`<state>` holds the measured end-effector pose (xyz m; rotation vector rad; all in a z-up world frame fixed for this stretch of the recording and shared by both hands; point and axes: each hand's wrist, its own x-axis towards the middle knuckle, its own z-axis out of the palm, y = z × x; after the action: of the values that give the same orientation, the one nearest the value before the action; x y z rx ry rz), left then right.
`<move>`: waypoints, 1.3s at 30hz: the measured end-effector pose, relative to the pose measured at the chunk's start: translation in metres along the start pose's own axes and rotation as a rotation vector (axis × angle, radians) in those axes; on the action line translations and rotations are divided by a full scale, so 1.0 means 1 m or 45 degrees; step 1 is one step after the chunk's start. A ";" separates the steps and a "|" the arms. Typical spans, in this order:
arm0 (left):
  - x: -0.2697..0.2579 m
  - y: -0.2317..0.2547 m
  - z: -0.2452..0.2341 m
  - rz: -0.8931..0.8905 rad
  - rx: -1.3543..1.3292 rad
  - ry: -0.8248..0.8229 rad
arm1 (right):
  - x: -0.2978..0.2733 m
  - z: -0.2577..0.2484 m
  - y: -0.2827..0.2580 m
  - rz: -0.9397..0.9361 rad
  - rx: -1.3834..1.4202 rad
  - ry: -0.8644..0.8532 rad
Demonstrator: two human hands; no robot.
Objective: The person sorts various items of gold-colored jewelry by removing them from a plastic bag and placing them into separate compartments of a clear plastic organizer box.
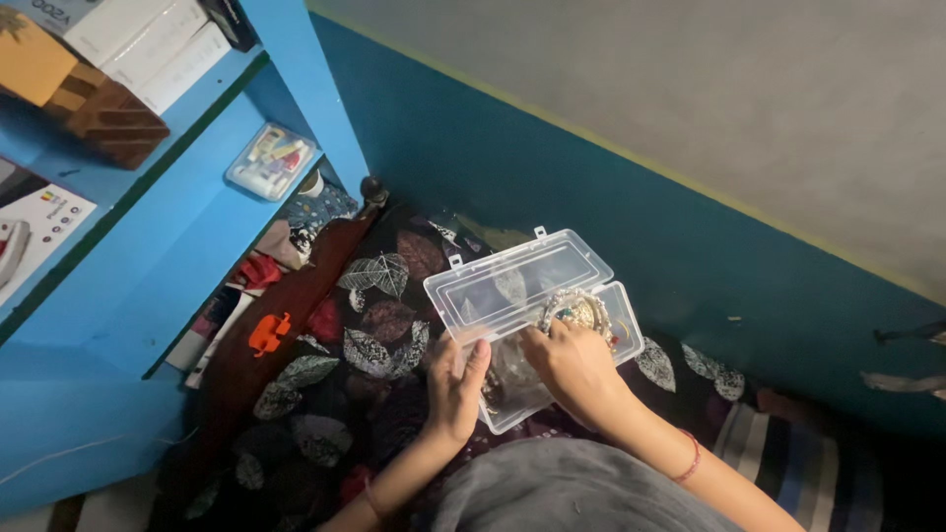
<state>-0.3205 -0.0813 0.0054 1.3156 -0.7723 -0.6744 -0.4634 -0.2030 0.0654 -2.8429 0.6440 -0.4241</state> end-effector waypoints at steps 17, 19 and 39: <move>0.003 0.001 -0.004 -0.113 -0.115 0.027 | -0.002 -0.003 0.010 -0.298 0.321 0.165; 0.003 -0.001 -0.004 -0.060 -0.082 0.042 | -0.002 -0.009 0.008 -0.286 0.345 0.246; 0.008 -0.009 -0.006 -0.368 -0.387 0.160 | -0.016 -0.020 0.046 0.136 1.223 0.827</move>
<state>-0.3106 -0.0851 -0.0028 1.1856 -0.3620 -0.8919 -0.5019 -0.2388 0.0687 -1.7320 0.4807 -1.2518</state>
